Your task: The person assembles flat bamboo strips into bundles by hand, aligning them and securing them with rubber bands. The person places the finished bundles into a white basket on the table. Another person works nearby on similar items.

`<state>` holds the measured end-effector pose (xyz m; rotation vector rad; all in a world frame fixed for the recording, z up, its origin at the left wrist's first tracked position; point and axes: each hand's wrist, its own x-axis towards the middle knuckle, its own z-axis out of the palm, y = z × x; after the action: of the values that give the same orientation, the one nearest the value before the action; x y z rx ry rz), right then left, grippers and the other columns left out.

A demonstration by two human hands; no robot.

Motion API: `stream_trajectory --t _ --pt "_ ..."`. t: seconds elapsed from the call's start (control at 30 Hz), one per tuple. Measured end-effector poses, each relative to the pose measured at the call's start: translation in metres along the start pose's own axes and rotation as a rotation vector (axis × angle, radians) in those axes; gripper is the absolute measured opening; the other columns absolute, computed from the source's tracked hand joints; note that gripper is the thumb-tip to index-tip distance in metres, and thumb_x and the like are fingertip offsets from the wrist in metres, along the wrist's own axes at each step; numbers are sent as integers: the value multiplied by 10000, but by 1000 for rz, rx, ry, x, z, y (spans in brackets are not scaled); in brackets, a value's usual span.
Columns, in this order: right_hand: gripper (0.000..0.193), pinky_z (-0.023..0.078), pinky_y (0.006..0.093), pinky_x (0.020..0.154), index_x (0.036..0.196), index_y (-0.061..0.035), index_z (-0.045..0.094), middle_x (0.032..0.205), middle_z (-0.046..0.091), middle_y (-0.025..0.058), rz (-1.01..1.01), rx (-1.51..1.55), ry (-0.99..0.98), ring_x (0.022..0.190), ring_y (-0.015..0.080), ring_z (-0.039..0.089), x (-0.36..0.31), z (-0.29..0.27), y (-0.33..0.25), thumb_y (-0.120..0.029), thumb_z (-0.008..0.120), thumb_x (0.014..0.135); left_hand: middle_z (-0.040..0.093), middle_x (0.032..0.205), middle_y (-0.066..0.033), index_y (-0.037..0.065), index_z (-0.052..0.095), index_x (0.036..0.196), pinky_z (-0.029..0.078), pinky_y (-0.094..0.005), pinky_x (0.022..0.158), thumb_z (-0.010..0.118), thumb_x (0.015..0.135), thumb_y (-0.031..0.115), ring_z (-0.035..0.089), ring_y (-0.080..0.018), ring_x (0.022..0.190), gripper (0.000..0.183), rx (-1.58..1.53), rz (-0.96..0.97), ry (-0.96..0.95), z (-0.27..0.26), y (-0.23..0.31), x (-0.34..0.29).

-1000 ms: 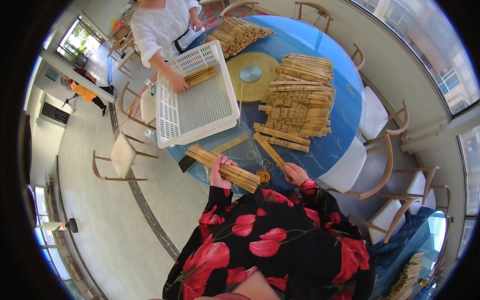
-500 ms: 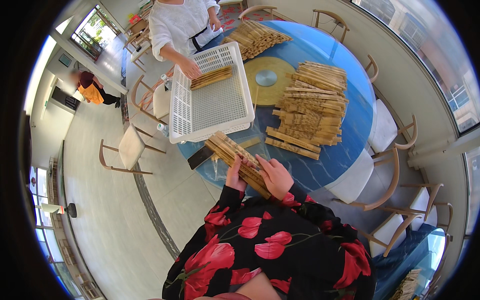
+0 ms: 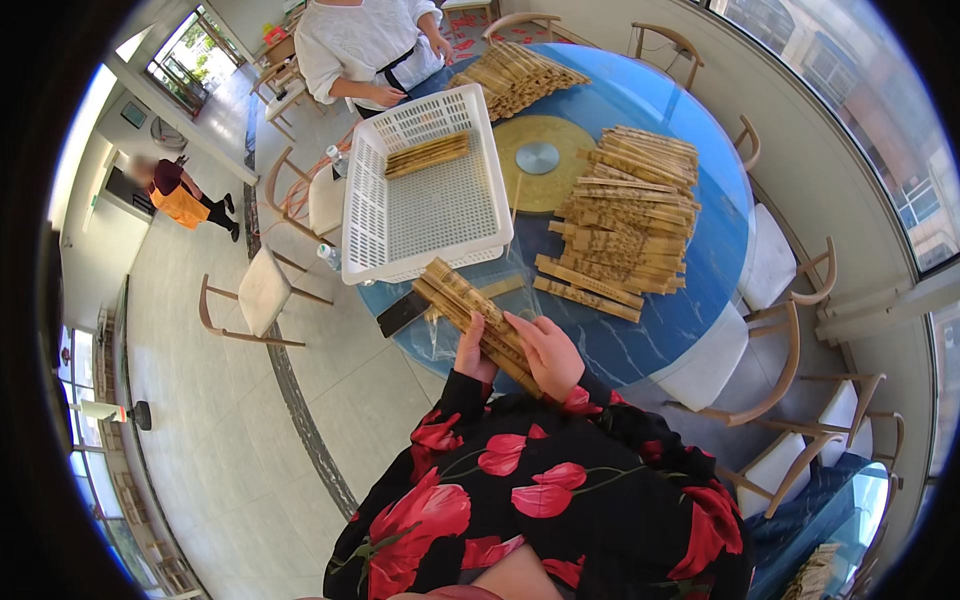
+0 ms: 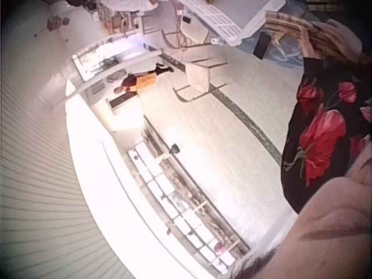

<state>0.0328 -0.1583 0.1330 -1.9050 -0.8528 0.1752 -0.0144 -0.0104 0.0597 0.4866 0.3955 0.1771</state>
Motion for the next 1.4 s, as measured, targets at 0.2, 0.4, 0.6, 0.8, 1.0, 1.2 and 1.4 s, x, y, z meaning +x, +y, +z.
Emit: stream_trajectory --t 0.2,0.4,0.6,0.8,1.0,1.2,1.4 --pt "433 443 364 670 1253 -112 521 833 498 138 13 -1 3 758 330 524 -3 -1 3 -7 501 833 600 979 -40 63 522 1081 496 -331 790 607 893 292 595 -174 894 309 1 3 4 -6 -5 4" --pt "410 438 375 653 1240 -125 530 825 493 118 46 -80 -30 750 310 524 -4 2 4 -57 524 836 599 971 -29 89 536 1054 483 -323 812 618 885 245 588 -170 911 244 13 -57 -9 -16 -6 9" --pt "346 442 368 749 1177 -118 564 895 523 108 -26 -125 -23 861 298 532 -5 3 17 -111 564 831 583 934 -14 100 531 1007 451 -377 894 580 895 186 562 -180 951 150 -70 -65 52 4 2 3" --pt "240 447 401 814 1040 -90 596 963 551 127 113 -364 46 952 340 520 -12 -13 120 -130 601 803 510 860 2 111 494 981 417 -394 933 558 901 164 532 -159 856 115 -159 29 -37 -13 7 5" --pt "211 473 433 745 953 -85 582 948 549 111 269 -748 29 963 317 524 -20 -31 195 -145 635 758 497 833 6 135 483 942 436 -375 877 575 890 158 527 -159 821 107 -126 27 127 -2 8 -2" --pt "357 484 401 762 993 -104 566 989 551 75 322 -922 -53 1001 276 532 -16 -30 217 -218 722 693 476 778 10 143 462 903 440 -360 822 573 882 151 511 -155 777 114 -147 -4 -12 -5 4 2" --pt "360 459 430 790 993 -97 560 1025 551 80 468 -899 -113 1046 289 518 -9 -28 229 -188 724 686 466 760 14 140 451 891 440 -353 797 571 879 151 511 -150 763 121 -134 -13 -19 -7 2 5"
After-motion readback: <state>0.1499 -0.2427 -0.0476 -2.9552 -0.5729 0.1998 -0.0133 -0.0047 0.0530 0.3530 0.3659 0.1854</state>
